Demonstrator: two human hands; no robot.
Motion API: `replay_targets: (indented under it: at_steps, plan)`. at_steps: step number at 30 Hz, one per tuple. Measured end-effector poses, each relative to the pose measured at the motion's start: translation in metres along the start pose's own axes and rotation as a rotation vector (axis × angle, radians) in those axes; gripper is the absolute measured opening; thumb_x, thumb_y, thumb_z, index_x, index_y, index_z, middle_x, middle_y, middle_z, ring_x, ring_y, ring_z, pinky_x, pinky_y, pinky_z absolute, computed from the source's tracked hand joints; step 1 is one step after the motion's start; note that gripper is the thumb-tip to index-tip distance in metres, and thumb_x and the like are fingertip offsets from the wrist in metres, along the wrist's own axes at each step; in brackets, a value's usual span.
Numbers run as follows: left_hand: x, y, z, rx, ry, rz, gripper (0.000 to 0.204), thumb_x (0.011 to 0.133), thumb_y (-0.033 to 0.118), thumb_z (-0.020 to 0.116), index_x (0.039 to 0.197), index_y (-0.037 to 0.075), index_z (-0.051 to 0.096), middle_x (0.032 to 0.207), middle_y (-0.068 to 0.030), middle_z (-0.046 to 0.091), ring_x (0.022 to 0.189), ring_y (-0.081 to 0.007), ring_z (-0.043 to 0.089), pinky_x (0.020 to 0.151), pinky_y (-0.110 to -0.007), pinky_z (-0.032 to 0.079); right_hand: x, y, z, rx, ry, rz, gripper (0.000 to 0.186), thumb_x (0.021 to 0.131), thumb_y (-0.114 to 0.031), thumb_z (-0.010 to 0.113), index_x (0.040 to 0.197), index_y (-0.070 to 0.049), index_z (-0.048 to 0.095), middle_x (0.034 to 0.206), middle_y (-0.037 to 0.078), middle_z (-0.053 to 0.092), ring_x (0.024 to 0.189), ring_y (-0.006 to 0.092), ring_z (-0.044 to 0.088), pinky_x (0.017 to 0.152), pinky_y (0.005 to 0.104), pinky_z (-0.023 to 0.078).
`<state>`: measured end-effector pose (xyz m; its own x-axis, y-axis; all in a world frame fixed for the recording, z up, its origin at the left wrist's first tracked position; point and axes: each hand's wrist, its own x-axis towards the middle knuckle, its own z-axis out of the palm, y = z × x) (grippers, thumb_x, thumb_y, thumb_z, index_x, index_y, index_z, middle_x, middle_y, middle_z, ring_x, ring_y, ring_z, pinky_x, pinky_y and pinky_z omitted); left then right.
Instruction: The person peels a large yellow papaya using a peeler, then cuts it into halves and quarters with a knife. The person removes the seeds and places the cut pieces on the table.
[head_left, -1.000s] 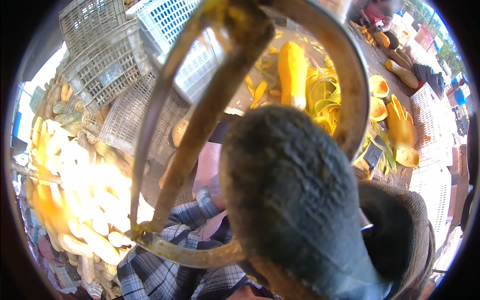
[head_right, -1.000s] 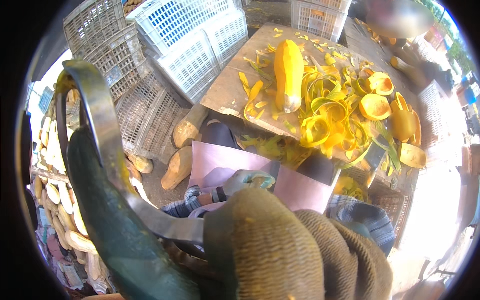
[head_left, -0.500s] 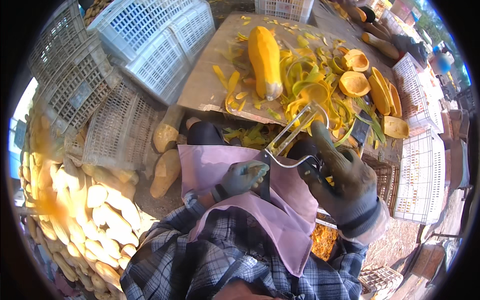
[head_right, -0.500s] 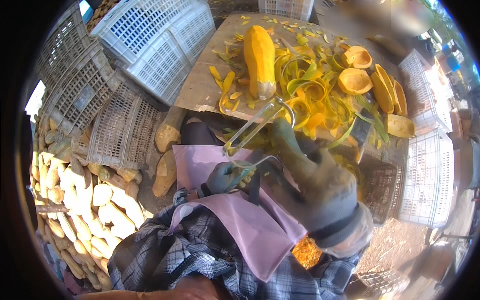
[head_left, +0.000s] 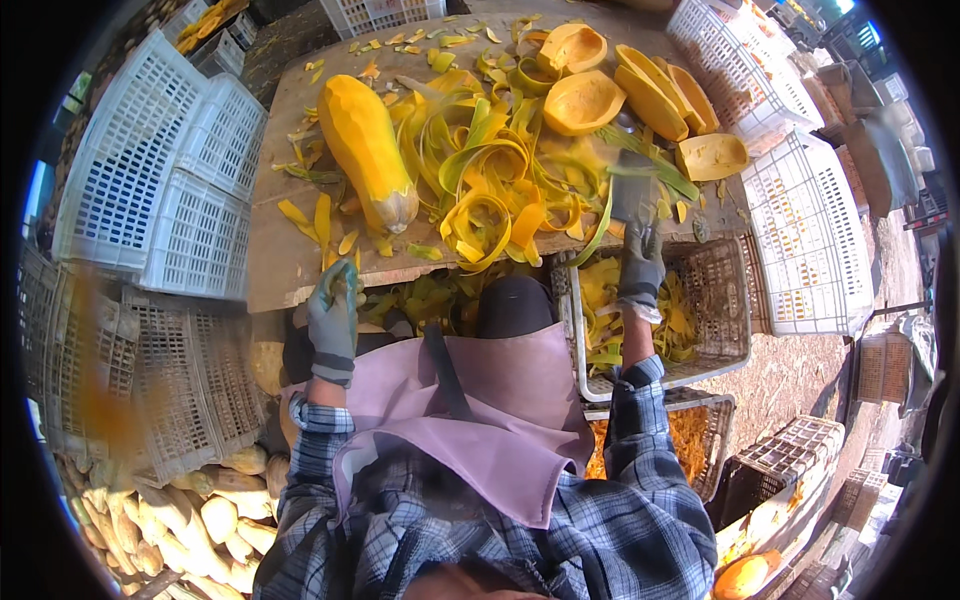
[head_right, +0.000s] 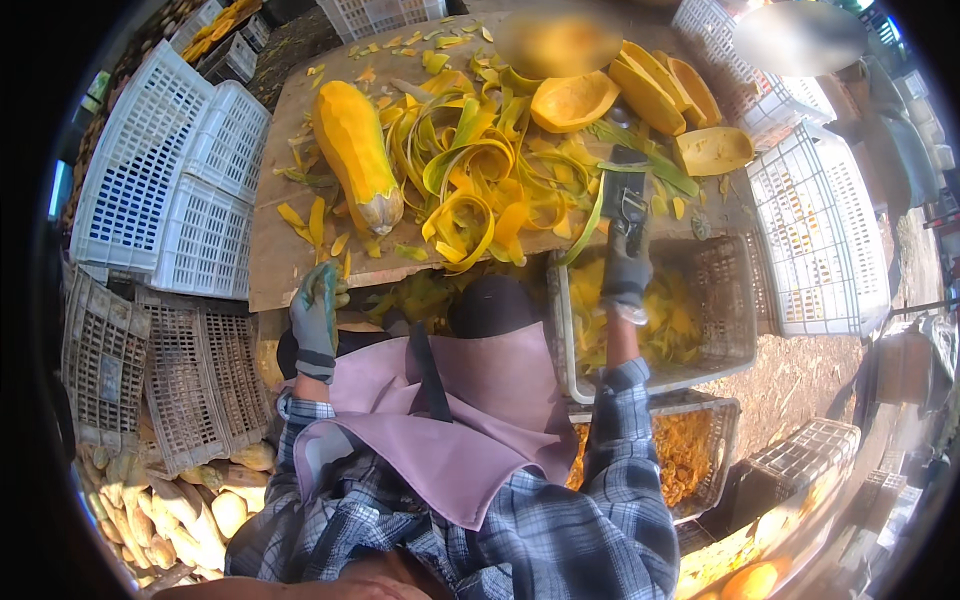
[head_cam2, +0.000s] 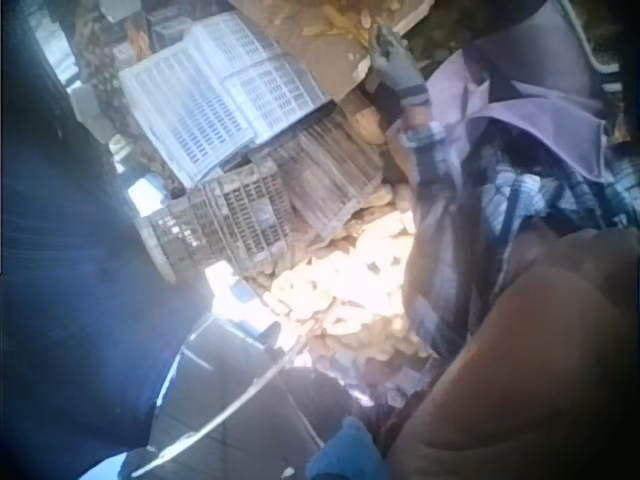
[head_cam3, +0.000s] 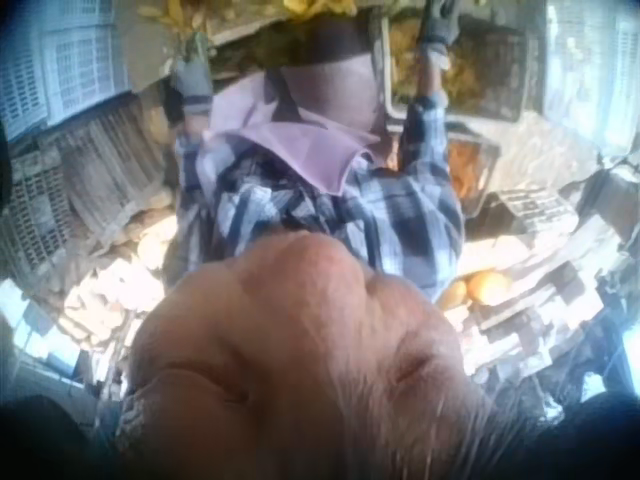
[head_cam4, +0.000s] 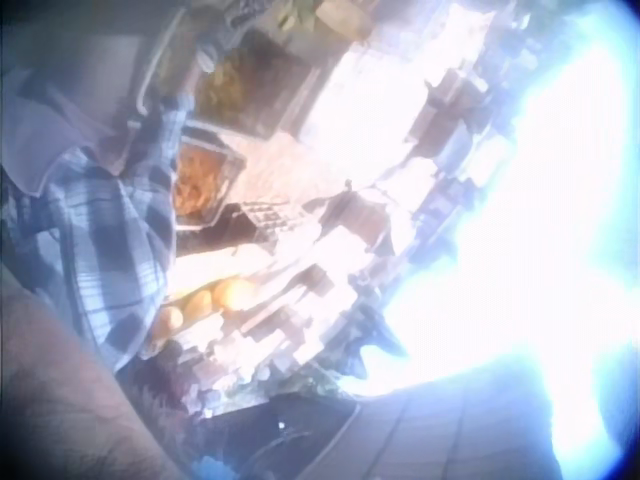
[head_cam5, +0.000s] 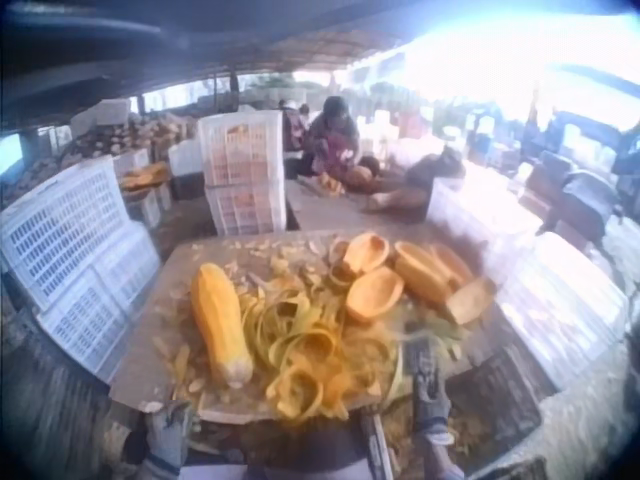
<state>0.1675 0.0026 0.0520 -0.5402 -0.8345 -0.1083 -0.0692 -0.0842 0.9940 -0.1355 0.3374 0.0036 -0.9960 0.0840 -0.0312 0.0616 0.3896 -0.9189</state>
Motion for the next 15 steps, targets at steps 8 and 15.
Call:
replay_targets:
  at_steps: [8, 15]
  plan:
    - [0.107, 0.010, 0.173, 0.786, -0.244, 0.821, 0.044, 0.097, 0.036, 0.065, 0.127, 0.005, 0.064, 0.133, -0.0255, 0.057, 0.121, -0.0415, 0.057, 0.101, -0.046, 0.049, 0.046, 0.041, -0.048, -0.612, -0.160, 0.184, 0.099, 0.087, -0.065, 0.065, 0.157, -0.004, 0.031, 0.138, 0.025, 0.060, 0.130, 0.0340, 0.057, 0.106, 0.0379, 0.044]
    - [0.273, -0.014, 0.231, 1.345, -0.124, 0.168, 0.078, 0.097, 0.074, 0.027, 0.159, 0.026, 0.032, 0.162, -0.0287, 0.023, 0.149, -0.0512, 0.020, 0.118, -0.057, 0.026, 0.045, 0.043, -0.048, -0.521, -0.116, 0.142, 0.080, 0.090, -0.051, 0.067, 0.156, -0.019, 0.037, 0.117, 0.021, 0.070, 0.110, 0.0394, 0.066, 0.092, 0.0449, 0.051]
